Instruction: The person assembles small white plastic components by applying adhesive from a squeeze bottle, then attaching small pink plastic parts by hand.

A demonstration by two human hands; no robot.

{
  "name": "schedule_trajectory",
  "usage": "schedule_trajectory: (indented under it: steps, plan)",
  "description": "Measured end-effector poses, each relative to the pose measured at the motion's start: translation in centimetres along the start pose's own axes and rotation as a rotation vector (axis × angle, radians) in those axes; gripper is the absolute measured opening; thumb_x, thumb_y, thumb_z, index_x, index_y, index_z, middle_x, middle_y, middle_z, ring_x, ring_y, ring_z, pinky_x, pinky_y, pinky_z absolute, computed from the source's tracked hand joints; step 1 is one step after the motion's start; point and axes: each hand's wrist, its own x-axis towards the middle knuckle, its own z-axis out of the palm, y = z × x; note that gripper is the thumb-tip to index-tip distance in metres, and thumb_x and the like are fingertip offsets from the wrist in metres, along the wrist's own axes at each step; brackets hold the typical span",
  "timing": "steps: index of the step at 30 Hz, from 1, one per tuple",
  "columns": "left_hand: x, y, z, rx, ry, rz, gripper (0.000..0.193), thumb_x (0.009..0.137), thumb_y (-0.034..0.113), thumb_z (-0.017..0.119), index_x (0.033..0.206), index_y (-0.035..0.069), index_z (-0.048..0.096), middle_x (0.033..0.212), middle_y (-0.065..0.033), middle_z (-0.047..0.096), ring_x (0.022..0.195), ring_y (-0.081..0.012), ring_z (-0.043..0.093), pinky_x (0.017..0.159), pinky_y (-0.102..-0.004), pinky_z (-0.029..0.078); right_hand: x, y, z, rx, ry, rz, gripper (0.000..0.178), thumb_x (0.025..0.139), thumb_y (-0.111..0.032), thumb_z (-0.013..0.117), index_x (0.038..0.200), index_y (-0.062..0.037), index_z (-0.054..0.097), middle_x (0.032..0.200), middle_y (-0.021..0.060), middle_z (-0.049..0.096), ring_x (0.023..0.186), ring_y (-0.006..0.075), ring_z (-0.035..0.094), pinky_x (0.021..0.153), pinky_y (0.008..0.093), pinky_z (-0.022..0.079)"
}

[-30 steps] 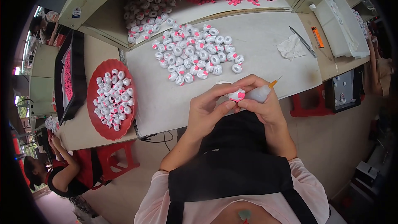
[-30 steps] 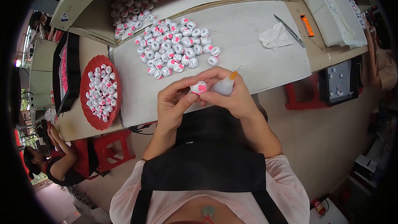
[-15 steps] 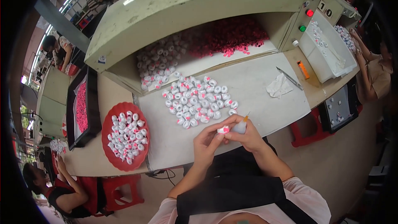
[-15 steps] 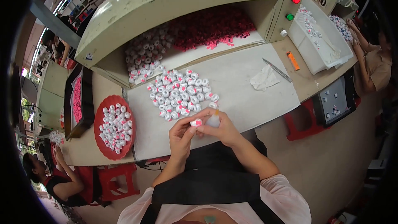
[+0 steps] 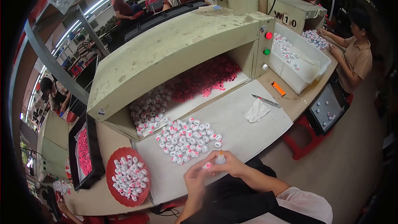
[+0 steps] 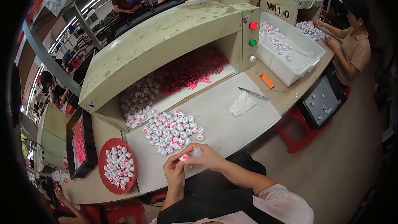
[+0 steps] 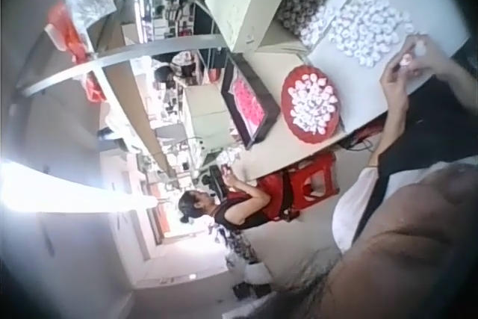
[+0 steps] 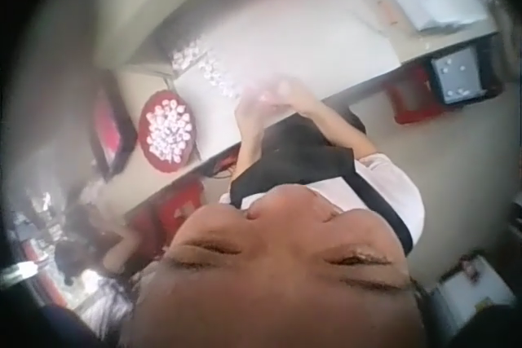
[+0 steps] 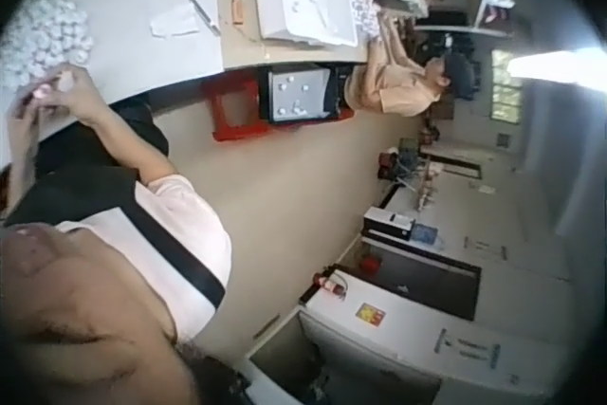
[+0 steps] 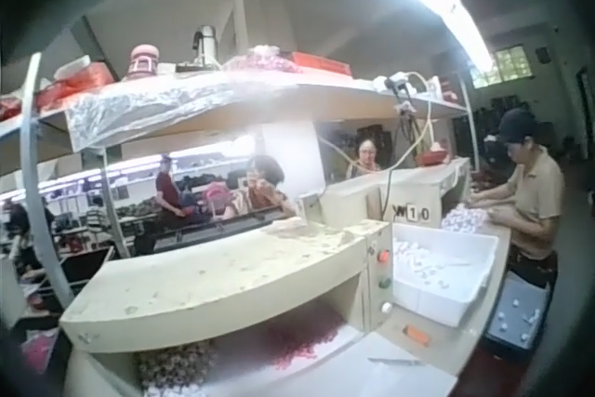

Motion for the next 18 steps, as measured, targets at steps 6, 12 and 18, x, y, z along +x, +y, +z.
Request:
schedule_trajectory:
  steps: [6,12,18]
  plan:
    - [-0.1,1.1,-0.5,-0.05,-0.031,-0.1,0.021,0.073,-0.005,0.052,0.094,-0.004,0.054,0.09,-0.0115,0.056,0.077,-0.0152,0.055,0.068,-0.0256,0.045,0.4,0.0,0.5,-0.032,-0.016,0.086,0.022,0.069,-0.001,0.061,0.089,0.0001,0.052,0.073,0.0072,0.055,0.063,0.0127,0.055,0.06,0.0237,0.044]
    - [-0.7,1.8,-0.2,-0.073,-0.125,-0.117,0.021,0.071,0.003,0.061,0.09,0.0,0.054,0.096,-0.015,0.054,0.088,-0.019,0.052,0.076,-0.0303,0.044,-0.6,0.7,0.4,0.045,0.001,0.102,0.021,0.068,0.002,0.06,0.087,0.0018,0.05,0.075,0.01,0.056,0.064,0.0157,0.057,0.06,0.0257,0.047]
    - [-1.2,1.9,-1.4,-0.152,-0.276,-0.011,0.02,0.073,-0.003,0.055,0.093,-0.002,0.053,0.095,-0.0136,0.051,0.083,-0.0187,0.052,0.066,-0.0289,0.046,-0.8,1.3,1.1,0.033,-0.055,0.119,0.021,0.069,0.002,0.06,0.088,0.0003,0.051,0.075,0.0091,0.056,0.063,0.015,0.056,0.058,0.0255,0.047]
